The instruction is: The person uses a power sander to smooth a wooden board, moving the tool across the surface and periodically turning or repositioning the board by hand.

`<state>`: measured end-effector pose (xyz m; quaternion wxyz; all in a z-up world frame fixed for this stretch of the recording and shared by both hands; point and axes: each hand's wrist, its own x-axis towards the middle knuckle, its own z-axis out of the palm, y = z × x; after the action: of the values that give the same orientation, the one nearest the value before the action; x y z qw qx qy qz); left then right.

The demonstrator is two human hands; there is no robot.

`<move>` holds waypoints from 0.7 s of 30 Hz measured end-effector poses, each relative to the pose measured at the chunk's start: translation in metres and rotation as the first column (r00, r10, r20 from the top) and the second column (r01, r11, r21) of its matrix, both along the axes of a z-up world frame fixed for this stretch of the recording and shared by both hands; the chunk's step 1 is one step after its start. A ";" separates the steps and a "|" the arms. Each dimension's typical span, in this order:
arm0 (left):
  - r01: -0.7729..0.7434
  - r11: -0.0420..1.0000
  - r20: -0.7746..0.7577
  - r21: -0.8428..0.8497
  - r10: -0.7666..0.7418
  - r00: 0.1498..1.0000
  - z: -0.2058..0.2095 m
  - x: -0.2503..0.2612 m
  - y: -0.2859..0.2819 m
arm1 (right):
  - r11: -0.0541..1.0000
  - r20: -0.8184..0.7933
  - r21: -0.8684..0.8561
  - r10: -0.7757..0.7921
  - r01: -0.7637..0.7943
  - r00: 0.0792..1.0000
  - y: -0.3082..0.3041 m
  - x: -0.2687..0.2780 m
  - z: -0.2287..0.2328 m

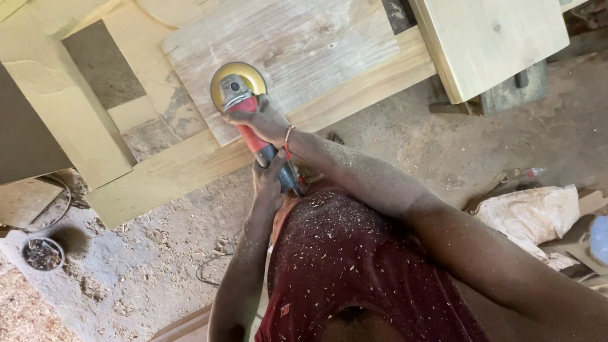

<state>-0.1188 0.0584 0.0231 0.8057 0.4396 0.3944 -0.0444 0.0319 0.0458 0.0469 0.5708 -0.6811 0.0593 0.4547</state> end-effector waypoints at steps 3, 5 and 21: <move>0.049 0.999 0.075 -0.009 -0.048 0.996 -0.002 0.007 -0.003 | 0.998 -0.025 0.024 -0.054 0.054 0.998 -0.007 0.008 -0.002; 0.089 0.995 0.110 -0.036 -0.084 0.990 -0.004 0.019 -0.007 | 0.992 -0.036 0.053 -0.112 0.114 0.993 -0.016 0.018 -0.011; 0.463 0.886 0.180 0.012 -0.457 0.871 -0.009 0.163 -0.114 | 0.895 0.173 0.146 -0.443 0.422 0.880 -0.180 0.140 -0.005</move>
<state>0.0442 -0.0552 0.0138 0.8107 0.5103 0.2041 -0.2015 0.1723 -0.1343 0.0417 0.6954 -0.6626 0.1283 0.2468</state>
